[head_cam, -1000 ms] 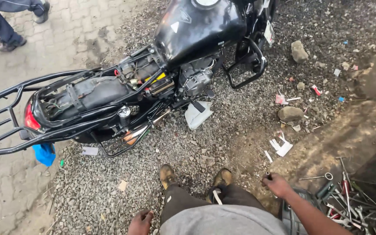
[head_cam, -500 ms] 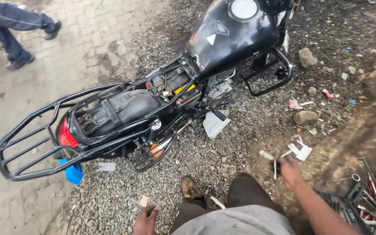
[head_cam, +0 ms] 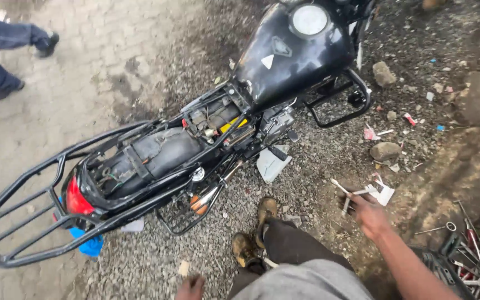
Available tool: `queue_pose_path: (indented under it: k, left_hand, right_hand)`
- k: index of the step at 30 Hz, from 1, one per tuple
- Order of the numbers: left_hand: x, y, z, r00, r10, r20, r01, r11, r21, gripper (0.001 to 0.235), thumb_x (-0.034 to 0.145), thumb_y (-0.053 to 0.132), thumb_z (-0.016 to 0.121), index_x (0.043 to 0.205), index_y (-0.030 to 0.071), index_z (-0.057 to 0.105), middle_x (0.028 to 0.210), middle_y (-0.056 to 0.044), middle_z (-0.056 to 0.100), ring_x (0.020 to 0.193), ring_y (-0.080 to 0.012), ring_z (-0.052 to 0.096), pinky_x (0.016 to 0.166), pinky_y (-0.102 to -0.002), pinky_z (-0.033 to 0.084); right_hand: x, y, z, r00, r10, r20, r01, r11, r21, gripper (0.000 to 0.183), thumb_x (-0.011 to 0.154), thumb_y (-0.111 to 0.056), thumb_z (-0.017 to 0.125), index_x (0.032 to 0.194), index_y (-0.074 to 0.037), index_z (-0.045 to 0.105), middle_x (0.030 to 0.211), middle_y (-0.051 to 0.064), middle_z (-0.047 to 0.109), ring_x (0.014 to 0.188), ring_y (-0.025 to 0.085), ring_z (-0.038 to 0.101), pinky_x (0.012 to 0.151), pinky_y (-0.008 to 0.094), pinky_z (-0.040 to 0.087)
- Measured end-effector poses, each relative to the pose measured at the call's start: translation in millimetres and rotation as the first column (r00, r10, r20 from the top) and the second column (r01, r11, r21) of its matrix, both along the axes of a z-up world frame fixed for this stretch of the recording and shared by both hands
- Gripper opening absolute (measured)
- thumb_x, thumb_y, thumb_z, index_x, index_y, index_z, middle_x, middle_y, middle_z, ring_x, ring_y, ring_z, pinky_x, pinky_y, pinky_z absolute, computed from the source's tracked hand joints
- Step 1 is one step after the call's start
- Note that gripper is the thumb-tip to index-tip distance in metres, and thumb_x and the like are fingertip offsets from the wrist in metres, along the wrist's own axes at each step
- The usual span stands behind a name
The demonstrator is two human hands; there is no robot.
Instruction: The person works on the rear section of a motorcycle, manipulating the frame and fuel tank area. They walk to a nearby toolbox to retrieve a wrench and return to the motorcycle to tighten bolts on the frame.
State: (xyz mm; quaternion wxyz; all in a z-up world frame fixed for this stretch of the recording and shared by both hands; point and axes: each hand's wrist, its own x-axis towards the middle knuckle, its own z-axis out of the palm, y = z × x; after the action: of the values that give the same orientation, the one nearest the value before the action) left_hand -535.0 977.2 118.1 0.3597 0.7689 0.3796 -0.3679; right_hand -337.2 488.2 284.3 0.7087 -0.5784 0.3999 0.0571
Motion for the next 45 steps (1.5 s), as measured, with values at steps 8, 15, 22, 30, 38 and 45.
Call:
queue_pose_path:
  k: [8, 15, 22, 30, 38, 45]
  left_hand:
    - [155.3, -60.9, 111.3, 0.989, -0.065, 0.135, 0.071, 0.996, -0.045, 0.043, 0.103, 0.039, 0.056, 0.137, 0.014, 0.063, 0.138, -0.003, 0.071, 0.128, -0.0194, 0.068, 0.116, -0.036, 0.052]
    - [226.0, -85.1, 161.6, 0.981, 0.004, 0.196, 0.011, 0.997, -0.072, 0.041, 0.104, 0.038, 0.054, 0.140, 0.019, 0.061, 0.143, 0.002, 0.067, 0.132, -0.0182, 0.064, 0.116, -0.038, 0.051]
    - [245.1, -66.4, 119.9, 0.956, 0.107, 0.273, -0.075, 0.989, -0.124, 0.037, 0.099, 0.043, 0.059, 0.127, 0.022, 0.071, 0.128, 0.002, 0.076, 0.119, -0.0199, 0.071, 0.100, -0.037, 0.053]
    - [320.2, -44.9, 108.5, 0.947, -0.031, 0.320, 0.081, 0.986, -0.146, 0.033, 0.100, 0.041, 0.060, 0.125, 0.022, 0.069, 0.126, 0.001, 0.075, 0.116, -0.0192, 0.071, 0.099, -0.037, 0.054]
    - [468.7, -60.7, 117.7, 0.726, -0.145, 0.672, 0.316, 0.938, -0.140, 0.025, 0.105, 0.025, 0.056, 0.122, 0.016, 0.073, 0.111, -0.007, 0.075, 0.106, -0.0274, 0.073, 0.095, -0.045, 0.058]
    - [574.9, -84.8, 75.1, 0.516, -0.355, 0.780, 0.370, 0.913, 0.171, 0.022, 0.096, 0.022, 0.067, 0.113, 0.008, 0.068, 0.106, -0.014, 0.068, 0.103, -0.0376, 0.069, 0.090, -0.051, 0.058]
  right_hand:
    - [96.3, 52.1, 23.9, 0.976, 0.204, -0.083, -0.171, 0.939, 0.297, 0.034, 0.105, 0.006, 0.045, 0.137, 0.011, 0.055, 0.127, 0.035, 0.063, 0.115, 0.044, 0.063, 0.104, 0.050, 0.053]
    - [163.5, 90.2, 44.3, 0.767, 0.629, -0.123, -0.620, 0.777, 0.109, 0.030, 0.103, 0.004, 0.055, 0.128, 0.005, 0.070, 0.111, 0.025, 0.072, 0.097, 0.031, 0.065, 0.084, 0.036, 0.053]
    - [228.0, 146.8, 74.5, 0.408, 0.834, -0.371, -0.911, 0.342, -0.232, 0.035, 0.104, -0.011, 0.054, 0.135, -0.019, 0.068, 0.123, 0.007, 0.081, 0.044, 0.007, 0.032, 0.042, 0.020, 0.027]
    - [282.4, 191.7, 77.2, 0.416, 0.774, -0.478, -0.905, 0.303, -0.298, 0.036, 0.107, -0.011, 0.056, 0.140, -0.019, 0.065, 0.075, 0.008, 0.067, 0.043, 0.009, 0.037, 0.036, 0.021, 0.031]
    - [376.2, 186.8, -42.6, 0.193, 0.843, -0.502, -0.476, -0.367, -0.799, 0.026, 0.097, -0.026, 0.061, 0.116, -0.012, 0.071, 0.101, 0.014, 0.072, 0.100, 0.033, 0.070, 0.091, 0.047, 0.056]
    - [448.5, 231.1, -17.4, 0.105, 0.707, -0.699, -0.112, -0.690, -0.715, 0.022, 0.098, -0.031, 0.055, 0.104, -0.019, 0.072, 0.095, 0.002, 0.071, 0.093, 0.026, 0.070, 0.080, 0.044, 0.058]
